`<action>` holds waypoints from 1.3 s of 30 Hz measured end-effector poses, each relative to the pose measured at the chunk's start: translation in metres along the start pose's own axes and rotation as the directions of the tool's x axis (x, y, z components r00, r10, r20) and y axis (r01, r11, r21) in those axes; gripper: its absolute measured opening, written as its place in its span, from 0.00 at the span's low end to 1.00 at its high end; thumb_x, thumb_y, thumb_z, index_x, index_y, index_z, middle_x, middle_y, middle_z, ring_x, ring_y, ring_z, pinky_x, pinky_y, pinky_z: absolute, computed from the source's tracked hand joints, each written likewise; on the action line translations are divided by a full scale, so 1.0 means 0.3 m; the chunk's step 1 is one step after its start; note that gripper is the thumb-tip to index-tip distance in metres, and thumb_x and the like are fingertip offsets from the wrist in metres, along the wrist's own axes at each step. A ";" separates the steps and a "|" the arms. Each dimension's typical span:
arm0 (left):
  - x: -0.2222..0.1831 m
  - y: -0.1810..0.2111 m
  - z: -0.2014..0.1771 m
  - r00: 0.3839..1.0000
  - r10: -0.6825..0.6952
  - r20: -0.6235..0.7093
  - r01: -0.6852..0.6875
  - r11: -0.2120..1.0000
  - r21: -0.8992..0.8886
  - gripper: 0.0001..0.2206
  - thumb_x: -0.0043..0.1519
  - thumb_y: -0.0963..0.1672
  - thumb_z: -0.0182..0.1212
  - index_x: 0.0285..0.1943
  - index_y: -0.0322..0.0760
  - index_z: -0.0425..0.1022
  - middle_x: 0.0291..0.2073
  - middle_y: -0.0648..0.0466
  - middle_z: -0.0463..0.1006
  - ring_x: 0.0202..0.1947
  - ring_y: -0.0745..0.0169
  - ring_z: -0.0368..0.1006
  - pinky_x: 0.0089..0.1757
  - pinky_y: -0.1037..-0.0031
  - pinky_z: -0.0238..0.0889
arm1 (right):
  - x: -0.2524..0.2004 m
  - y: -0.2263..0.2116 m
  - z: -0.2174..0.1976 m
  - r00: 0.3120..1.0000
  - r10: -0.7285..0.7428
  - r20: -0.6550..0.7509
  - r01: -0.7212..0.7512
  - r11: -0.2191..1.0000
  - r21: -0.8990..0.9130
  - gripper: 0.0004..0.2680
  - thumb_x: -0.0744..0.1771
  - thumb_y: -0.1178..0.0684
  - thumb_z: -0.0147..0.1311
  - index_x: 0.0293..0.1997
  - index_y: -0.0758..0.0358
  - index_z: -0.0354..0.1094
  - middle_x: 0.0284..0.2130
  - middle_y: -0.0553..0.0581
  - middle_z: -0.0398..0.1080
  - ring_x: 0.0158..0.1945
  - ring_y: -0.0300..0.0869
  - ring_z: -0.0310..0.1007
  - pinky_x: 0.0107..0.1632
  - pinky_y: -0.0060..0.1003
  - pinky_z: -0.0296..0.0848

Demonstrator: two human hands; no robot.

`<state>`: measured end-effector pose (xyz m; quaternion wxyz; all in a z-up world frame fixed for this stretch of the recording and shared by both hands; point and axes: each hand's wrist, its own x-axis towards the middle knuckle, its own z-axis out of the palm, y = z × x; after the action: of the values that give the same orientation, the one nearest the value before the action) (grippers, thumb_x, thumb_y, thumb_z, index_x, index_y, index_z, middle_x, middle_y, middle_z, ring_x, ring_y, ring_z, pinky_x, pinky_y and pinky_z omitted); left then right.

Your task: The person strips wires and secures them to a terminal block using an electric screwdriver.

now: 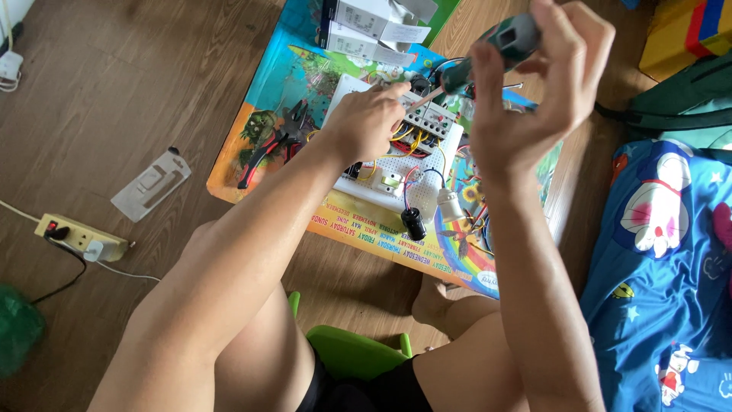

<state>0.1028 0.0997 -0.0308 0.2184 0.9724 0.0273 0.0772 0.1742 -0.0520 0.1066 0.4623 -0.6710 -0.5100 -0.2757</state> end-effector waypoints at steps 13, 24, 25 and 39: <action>-0.007 -0.024 0.020 1.000 -0.017 0.009 0.018 0.997 -0.078 0.10 0.47 0.34 0.59 0.15 0.37 0.67 0.71 0.44 0.66 0.20 0.54 0.77 0.26 0.68 0.68 | 0.037 0.017 0.005 0.999 0.002 0.045 -0.012 0.977 0.213 0.22 0.65 0.71 0.79 0.50 0.65 0.59 0.43 0.59 0.65 0.38 0.48 0.75 0.42 0.41 0.79; -0.011 -0.004 0.006 0.994 -0.101 0.041 0.103 0.994 -0.033 0.10 0.49 0.36 0.62 0.17 0.37 0.68 0.73 0.54 0.63 0.27 0.52 0.80 0.32 0.66 0.70 | 0.057 -0.053 0.021 0.998 0.010 0.070 -0.017 0.996 0.092 0.20 0.63 0.65 0.84 0.44 0.70 0.66 0.37 0.58 0.64 0.36 0.45 0.56 0.40 0.40 0.62; -0.009 -0.002 0.006 0.994 -0.102 0.040 0.104 0.994 -0.035 0.10 0.49 0.36 0.62 0.17 0.37 0.68 0.73 0.54 0.63 0.27 0.52 0.80 0.32 0.66 0.70 | 0.057 -0.057 0.020 0.997 0.009 0.072 -0.016 0.996 0.092 0.20 0.63 0.65 0.84 0.44 0.70 0.66 0.37 0.58 0.64 0.36 0.45 0.56 0.40 0.40 0.62; -0.014 0.026 0.013 0.995 -0.075 0.069 0.066 0.991 0.120 0.03 0.55 0.36 0.57 0.30 0.32 0.74 0.74 0.44 0.63 0.29 0.57 0.81 0.30 0.68 0.72 | 0.053 -0.029 -0.019 0.997 0.024 0.071 -0.032 0.994 0.108 0.16 0.63 0.71 0.77 0.46 0.72 0.68 0.37 0.60 0.71 0.35 0.44 0.61 0.42 0.40 0.64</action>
<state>0.0994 0.0908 -0.0315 0.1640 0.9842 0.0581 0.0320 0.1718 -0.0498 0.1255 0.4842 -0.6608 -0.5306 -0.2175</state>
